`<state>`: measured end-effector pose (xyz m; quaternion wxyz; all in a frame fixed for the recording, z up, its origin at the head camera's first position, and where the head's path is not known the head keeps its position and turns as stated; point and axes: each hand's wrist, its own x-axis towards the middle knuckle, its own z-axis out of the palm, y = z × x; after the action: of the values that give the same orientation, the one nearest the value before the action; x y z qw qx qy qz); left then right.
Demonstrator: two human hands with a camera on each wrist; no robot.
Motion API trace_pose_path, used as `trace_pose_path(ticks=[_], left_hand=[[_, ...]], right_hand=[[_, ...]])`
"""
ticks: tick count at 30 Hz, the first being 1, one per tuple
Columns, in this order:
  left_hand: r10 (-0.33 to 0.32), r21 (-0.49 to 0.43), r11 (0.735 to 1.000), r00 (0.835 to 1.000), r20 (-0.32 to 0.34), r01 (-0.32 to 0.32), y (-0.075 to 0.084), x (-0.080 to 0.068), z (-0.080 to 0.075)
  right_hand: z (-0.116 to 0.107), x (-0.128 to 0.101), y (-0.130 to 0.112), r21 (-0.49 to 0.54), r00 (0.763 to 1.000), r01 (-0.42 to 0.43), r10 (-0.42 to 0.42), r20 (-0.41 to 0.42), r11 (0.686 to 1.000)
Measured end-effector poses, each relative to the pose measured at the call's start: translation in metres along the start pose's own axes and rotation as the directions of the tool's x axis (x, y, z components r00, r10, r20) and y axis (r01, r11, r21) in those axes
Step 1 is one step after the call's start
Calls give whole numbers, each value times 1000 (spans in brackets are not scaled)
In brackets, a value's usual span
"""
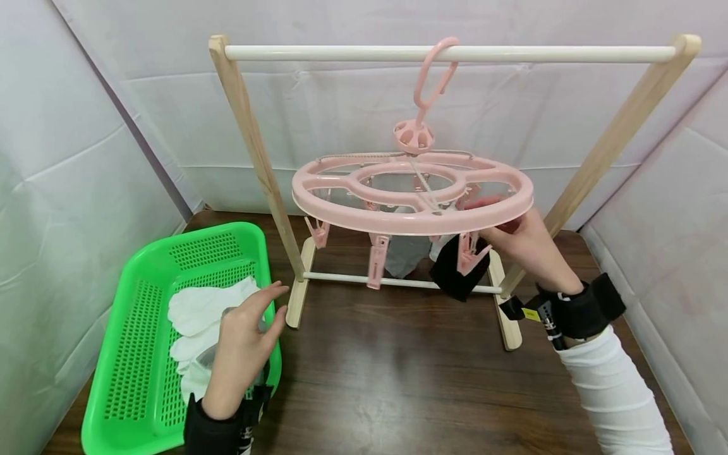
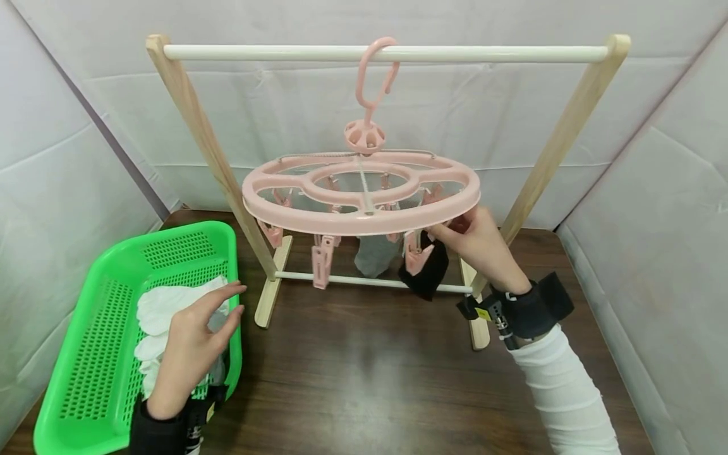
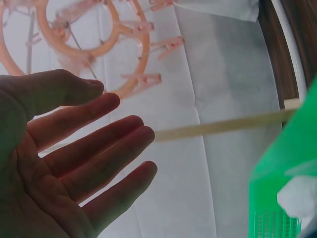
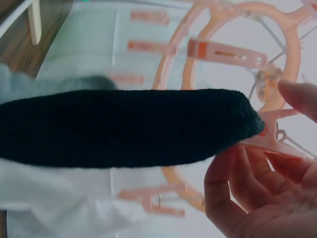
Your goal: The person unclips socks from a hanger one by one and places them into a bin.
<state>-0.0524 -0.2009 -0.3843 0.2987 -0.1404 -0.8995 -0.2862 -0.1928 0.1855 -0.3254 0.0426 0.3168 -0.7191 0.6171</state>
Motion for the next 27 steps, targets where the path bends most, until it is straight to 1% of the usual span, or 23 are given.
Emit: trace_pose_path(ticks=[3,7,11,16,19,22,27], left_hand=[[-10,-9,1000,1000,18,11,5,1,5],[14,-29,999,1000,11,-14,9,2,14],[65,-68,995,998,-10,-66,14,4,25],[97,-126,987,995,-12,-98,20,6,39],[107,-162,981,994,3,-105,25,7,48],[112,-208,973,993,32,-103,30,8,56],[134,-298,948,989,61,-110,41,12,73]], right_hand=[[6,-3,-5,72,999,0,-4,50,997],[13,-8,-12,89,995,2,-11,99,996],[20,-11,-17,69,990,3,-13,139,998],[29,-10,-19,101,978,27,-47,203,995],[33,-10,-19,91,974,23,-43,223,996],[38,-11,-19,69,973,20,-35,229,997],[47,-12,-18,52,968,18,-30,248,998]])
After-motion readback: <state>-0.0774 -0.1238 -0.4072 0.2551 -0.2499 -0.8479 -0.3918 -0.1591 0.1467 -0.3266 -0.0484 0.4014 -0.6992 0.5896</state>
